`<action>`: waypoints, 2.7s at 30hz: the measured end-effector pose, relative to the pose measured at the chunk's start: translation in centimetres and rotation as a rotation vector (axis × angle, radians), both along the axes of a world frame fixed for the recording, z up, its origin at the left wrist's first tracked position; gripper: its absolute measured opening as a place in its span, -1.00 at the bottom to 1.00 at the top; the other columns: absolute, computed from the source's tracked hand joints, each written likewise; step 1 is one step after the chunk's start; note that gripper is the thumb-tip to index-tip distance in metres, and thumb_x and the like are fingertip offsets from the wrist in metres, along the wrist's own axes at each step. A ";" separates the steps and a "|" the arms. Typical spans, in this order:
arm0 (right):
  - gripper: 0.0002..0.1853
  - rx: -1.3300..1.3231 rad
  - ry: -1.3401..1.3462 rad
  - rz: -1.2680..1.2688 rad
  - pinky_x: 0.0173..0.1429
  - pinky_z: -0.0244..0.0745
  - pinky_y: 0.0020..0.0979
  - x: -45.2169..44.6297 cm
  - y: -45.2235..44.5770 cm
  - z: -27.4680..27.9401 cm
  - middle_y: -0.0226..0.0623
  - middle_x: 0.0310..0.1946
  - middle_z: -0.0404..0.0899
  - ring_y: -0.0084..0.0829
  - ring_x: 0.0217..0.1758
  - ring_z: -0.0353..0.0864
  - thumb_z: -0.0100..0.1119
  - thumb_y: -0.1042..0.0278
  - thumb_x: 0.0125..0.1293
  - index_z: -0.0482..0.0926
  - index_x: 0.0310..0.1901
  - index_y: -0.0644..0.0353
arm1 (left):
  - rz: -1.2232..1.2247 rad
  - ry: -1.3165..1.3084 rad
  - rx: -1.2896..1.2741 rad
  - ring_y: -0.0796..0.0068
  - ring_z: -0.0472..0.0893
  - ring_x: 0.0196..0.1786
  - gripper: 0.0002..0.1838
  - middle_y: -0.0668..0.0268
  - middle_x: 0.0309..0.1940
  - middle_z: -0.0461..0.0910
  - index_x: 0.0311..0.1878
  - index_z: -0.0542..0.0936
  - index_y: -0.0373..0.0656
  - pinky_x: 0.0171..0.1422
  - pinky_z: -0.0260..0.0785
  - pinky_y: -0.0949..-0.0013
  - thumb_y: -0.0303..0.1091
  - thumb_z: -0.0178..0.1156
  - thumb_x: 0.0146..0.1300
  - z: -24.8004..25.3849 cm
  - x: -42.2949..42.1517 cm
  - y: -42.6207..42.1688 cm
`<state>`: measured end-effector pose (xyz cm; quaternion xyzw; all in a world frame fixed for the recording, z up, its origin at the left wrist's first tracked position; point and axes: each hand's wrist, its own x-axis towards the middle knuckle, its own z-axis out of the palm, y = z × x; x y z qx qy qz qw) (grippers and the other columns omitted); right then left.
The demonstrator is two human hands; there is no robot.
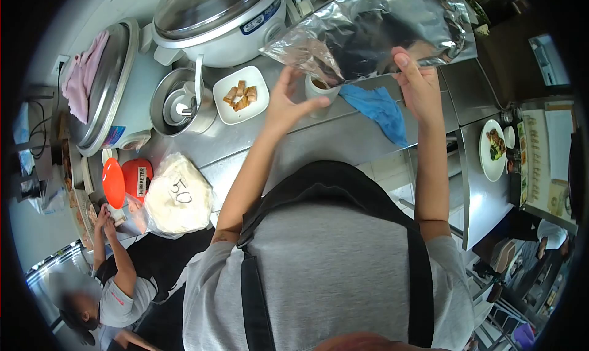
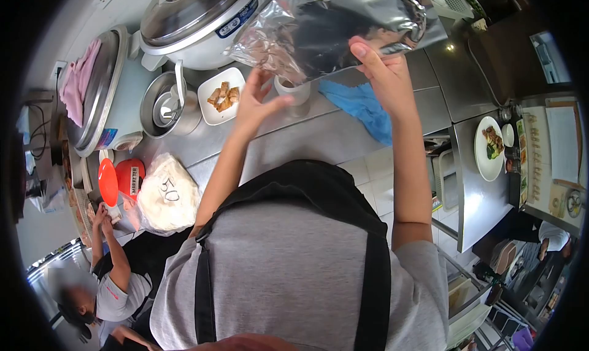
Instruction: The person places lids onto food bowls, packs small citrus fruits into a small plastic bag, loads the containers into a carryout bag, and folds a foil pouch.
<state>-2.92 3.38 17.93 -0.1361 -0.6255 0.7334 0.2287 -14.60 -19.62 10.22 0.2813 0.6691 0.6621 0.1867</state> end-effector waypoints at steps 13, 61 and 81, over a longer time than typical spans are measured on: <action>-0.67 0.054 -0.063 -0.036 -0.24 0.32 -0.66 -0.8 -1.3 1.4 -0.50 -0.25 0.64 -0.79 -0.31 0.44 0.32 0.13 0.19 0.67 -0.13 0.20 | 0.005 0.726 0.074 0.50 0.50 0.03 -0.47 0.27 -0.02 0.56 0.16 0.48 -0.23 0.14 0.29 0.44 -0.22 0.33 0.15 14.1 -5.2 -0.9; -0.77 0.205 0.052 0.049 0.06 0.37 -0.52 -2.6 -3.5 -0.5 -0.39 -0.17 0.62 -0.59 -0.09 0.51 0.27 0.35 0.23 0.65 -0.14 0.29 | -0.314 0.380 -0.019 0.74 0.58 -0.29 -0.85 0.33 -0.32 0.71 -0.27 0.70 -0.25 -0.11 0.39 0.57 -0.37 0.30 0.17 16.0 -6.2 2.8; -0.72 0.326 -0.023 0.146 0.11 0.39 -0.54 -3.6 -4.7 -2.7 -0.30 -0.08 0.64 -0.57 -0.03 0.55 0.17 0.35 0.33 0.61 -0.02 0.34 | -0.265 0.387 -0.031 0.74 0.57 -0.26 -0.80 0.37 -0.35 0.70 -0.23 0.72 -0.21 -0.12 0.37 0.59 -0.30 0.35 0.13 15.7 -7.2 3.1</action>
